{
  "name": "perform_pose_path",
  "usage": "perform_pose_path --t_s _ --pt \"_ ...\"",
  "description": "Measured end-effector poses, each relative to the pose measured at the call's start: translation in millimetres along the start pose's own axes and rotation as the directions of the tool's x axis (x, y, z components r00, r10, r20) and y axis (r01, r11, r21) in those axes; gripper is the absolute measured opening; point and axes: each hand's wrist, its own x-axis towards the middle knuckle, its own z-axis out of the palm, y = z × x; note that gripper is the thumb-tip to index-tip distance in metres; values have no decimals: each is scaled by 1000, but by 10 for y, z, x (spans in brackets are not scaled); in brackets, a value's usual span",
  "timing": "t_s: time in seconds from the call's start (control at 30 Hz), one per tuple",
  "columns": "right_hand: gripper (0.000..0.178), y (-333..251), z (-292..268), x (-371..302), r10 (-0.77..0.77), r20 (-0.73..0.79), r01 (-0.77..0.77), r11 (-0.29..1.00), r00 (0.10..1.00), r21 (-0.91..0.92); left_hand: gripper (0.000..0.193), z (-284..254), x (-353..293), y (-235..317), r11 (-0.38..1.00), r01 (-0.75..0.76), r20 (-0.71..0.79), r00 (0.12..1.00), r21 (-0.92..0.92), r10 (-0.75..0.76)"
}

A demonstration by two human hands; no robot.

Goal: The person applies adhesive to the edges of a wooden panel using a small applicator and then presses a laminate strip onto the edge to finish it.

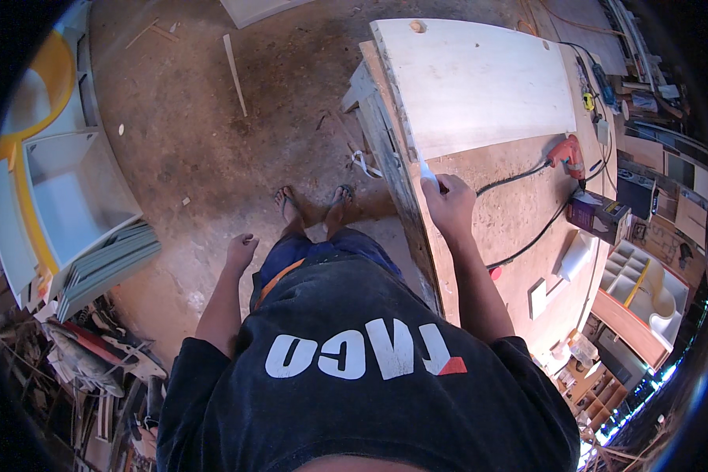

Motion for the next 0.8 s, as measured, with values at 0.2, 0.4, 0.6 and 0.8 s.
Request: perform_pose_path --t_s 0.2,0.4,0.6,0.8 --pt "28 19 17 24 15 15 -15 999 1000 -28 50 6 13 -92 1000 1 -7 1000 15 -1" --pt "28 41 15 19 11 18 -10 1000 1000 -30 49 22 6 -81 1000 18 8 1000 4 -18" --pt "26 56 20 33 -5 10 5 999 1000 -32 48 13 17 -2 999 41 27 999 -24 -40" --pt "25 17 33 74 -21 -15 22 1000 1000 15 49 19 65 -65 1000 1 0 1000 15 -1"
